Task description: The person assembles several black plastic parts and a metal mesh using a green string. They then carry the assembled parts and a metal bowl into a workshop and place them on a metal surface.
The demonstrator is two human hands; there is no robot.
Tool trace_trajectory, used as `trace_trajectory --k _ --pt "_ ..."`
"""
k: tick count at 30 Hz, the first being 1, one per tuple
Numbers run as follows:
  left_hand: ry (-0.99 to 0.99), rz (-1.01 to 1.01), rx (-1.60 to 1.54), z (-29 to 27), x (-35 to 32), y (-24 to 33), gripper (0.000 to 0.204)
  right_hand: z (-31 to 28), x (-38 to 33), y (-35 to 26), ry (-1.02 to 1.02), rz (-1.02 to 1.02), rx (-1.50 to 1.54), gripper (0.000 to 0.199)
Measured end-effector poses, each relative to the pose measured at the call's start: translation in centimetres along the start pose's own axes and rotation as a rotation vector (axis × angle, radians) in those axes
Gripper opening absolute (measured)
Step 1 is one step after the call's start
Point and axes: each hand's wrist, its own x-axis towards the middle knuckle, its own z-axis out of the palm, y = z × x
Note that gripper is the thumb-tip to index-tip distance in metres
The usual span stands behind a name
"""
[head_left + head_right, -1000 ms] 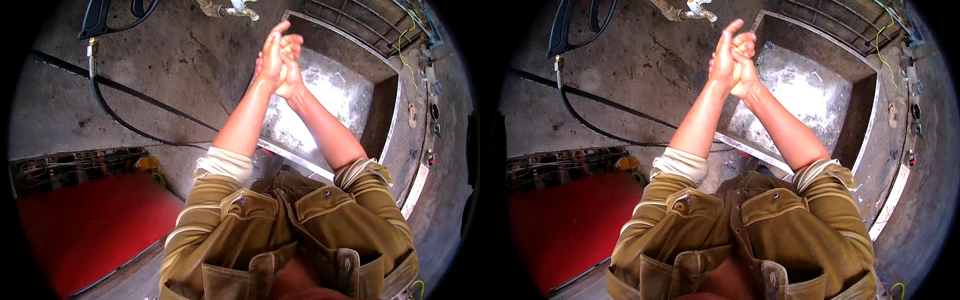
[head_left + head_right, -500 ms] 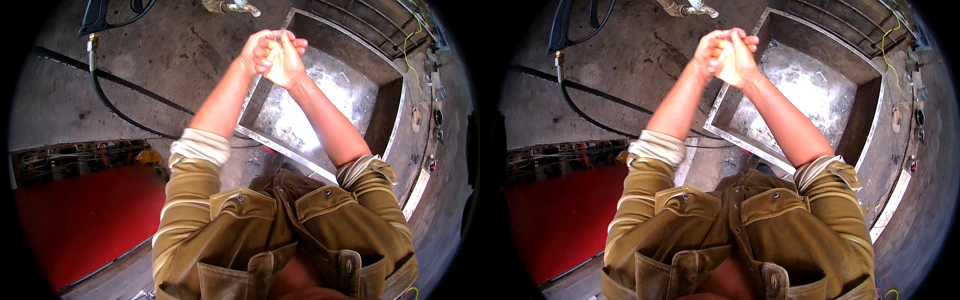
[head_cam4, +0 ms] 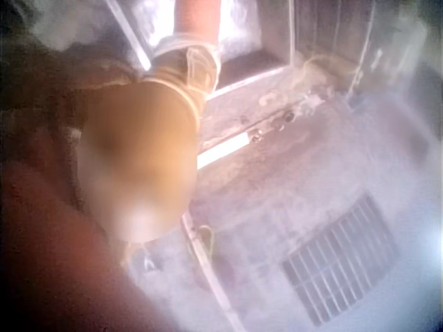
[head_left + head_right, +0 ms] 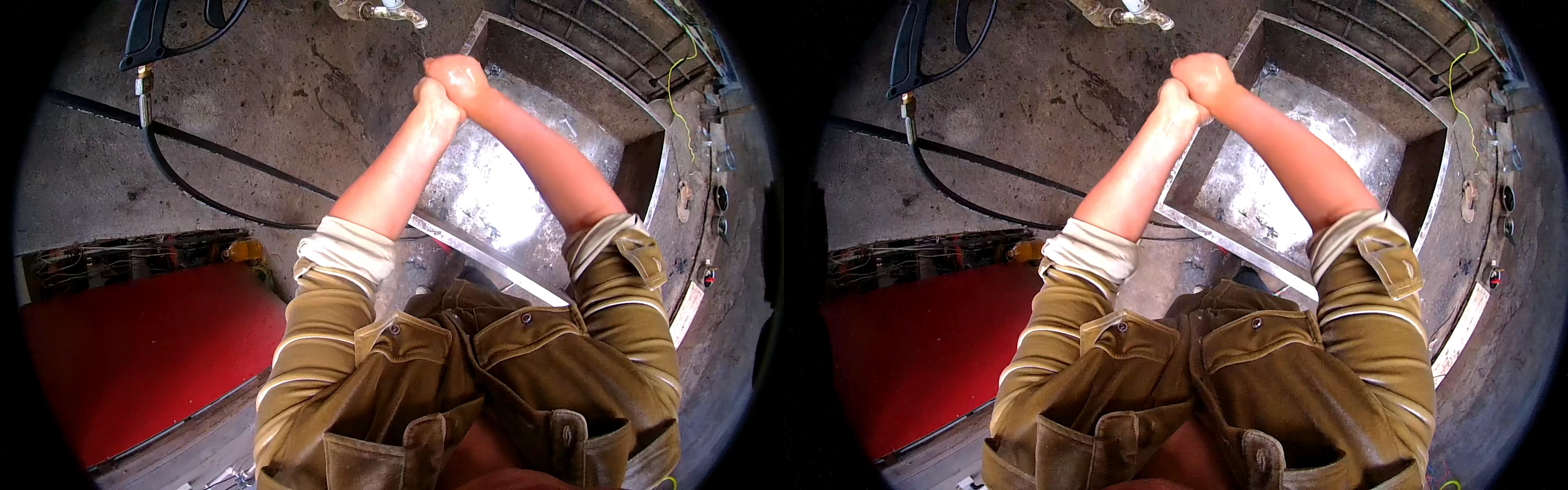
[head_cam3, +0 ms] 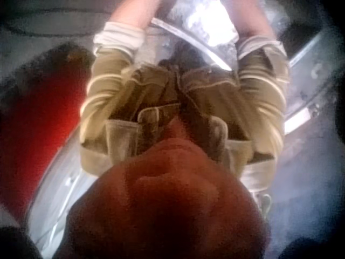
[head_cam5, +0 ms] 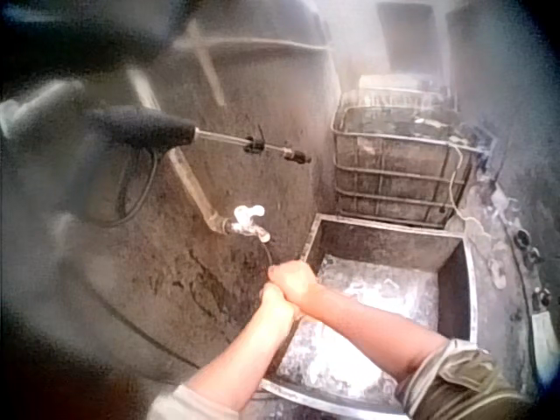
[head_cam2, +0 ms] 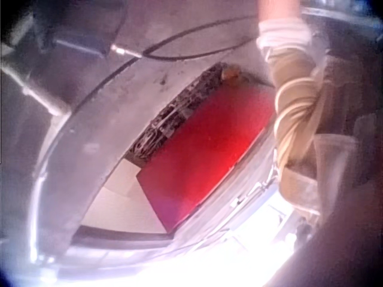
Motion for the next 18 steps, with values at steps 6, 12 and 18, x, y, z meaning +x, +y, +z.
trace_trajectory --k 6,12,18 --pt "-0.342 0.239 0.133 -0.1 -1.3 3.4 0.031 4.4 -1.3 -1.8 0.392 0.072 1.788 0.03" --pt "-0.106 1.99 1.678 7.5 -6.1 12.9 0.02 5.0 2.3 2.5 0.194 0.284 2.649 0.063" --pt "-0.088 1.539 2.026 10.1 -6.6 12.8 0.024 5.8 4.8 2.8 0.268 0.336 2.742 0.066"
